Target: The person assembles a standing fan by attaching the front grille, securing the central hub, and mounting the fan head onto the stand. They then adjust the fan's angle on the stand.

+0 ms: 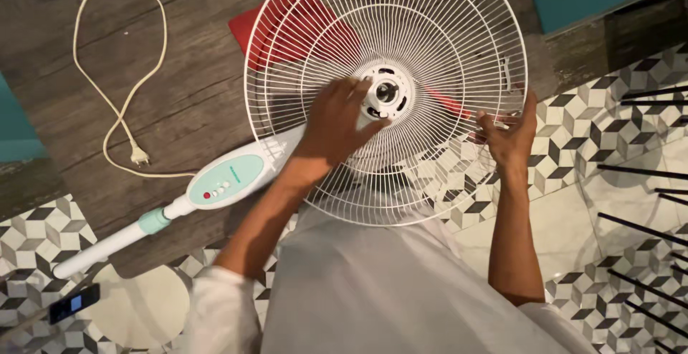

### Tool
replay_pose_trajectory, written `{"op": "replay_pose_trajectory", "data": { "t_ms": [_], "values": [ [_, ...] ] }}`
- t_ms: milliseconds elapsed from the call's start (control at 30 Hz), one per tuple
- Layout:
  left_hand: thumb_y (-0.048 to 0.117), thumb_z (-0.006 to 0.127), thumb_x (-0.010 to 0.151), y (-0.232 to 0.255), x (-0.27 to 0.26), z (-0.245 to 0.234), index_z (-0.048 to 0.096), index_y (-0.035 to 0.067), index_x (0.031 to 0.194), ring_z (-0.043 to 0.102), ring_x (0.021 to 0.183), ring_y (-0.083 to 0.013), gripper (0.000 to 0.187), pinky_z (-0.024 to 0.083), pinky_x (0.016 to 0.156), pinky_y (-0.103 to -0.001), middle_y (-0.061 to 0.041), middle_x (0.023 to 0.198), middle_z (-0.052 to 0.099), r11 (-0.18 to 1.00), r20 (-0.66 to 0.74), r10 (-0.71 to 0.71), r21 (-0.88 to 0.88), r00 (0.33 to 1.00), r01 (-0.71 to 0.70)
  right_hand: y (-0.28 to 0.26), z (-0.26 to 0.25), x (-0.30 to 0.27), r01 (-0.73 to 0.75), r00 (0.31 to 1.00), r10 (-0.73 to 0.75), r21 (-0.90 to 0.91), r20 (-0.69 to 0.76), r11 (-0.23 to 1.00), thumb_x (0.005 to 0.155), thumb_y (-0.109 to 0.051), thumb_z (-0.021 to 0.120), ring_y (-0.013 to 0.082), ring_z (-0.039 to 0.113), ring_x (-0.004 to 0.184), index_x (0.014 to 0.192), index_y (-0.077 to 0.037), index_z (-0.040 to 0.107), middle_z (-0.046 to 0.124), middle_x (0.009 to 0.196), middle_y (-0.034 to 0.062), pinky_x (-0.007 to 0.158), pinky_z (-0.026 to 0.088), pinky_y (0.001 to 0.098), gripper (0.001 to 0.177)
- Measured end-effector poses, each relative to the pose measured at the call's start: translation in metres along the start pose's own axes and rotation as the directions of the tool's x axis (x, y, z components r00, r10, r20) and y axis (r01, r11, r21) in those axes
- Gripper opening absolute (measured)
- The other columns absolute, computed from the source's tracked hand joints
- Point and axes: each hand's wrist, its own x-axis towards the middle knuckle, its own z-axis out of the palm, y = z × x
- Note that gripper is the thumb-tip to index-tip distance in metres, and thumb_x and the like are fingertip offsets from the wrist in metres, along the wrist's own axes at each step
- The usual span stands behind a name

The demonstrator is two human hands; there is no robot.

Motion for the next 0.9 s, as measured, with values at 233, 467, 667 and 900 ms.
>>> {"op": "replay_pose_trajectory", "data": {
  "t_ms": [233,467,667,900],
  "values": [
    [0.038,0.096,0.064,-0.048,0.026,0.058,0.064,-0.002,0.120,0.056,0.119,-0.0373,0.076,0.047,0.104,-0.048,-0.019,0.120,0.061,0.987,0.234,-0.012,-0.152,0.972,0.049,-0.006,-0.001,0.001,-0.039,0.999,0.039,-0.003,-0.023,0.999,0.093,0.004,0.076,0.0278,0.076,0.084,0.154,-0.009,0.034,0.066,0.114,0.0218,0.063,0.065,0.0361,0.075],
    [0.036,0.095,0.070,-0.072,0.030,0.074,0.063,0.000,0.126,0.052,0.118,-0.0349,0.073,0.045,0.104,-0.047,-0.015,0.121,0.056,0.955,0.234,0.179,-0.276,0.956,-0.111,-0.013,-0.003,0.011,-0.021,0.999,0.020,0.037,0.032,0.999,0.092,0.006,0.076,0.0275,0.075,0.091,0.151,-0.009,0.036,0.067,0.115,0.0223,0.066,0.065,0.0366,0.073],
    [0.041,0.093,0.074,-0.093,0.043,0.075,0.061,-0.004,0.126,0.049,0.115,-0.0333,0.076,0.045,0.102,-0.046,-0.015,0.122,0.050,0.900,0.218,0.363,-0.333,0.906,-0.281,-0.012,-0.002,0.015,0.022,0.998,-0.026,0.065,0.059,0.998,0.094,0.006,0.076,0.0260,0.075,0.095,0.150,-0.005,0.034,0.064,0.124,0.0213,0.067,0.065,0.0366,0.070],
    [0.037,0.093,0.072,-0.100,0.056,0.077,0.059,-0.008,0.126,0.050,0.120,-0.0367,0.078,0.045,0.105,-0.048,-0.020,0.126,0.049,0.843,0.218,0.464,-0.408,0.858,-0.352,-0.016,-0.003,0.023,0.116,0.992,-0.114,-0.024,0.059,0.993,0.093,0.007,0.080,0.0242,0.073,0.090,0.148,-0.003,0.039,0.069,0.116,0.0213,0.064,0.065,0.0341,0.069]
  ]
}}
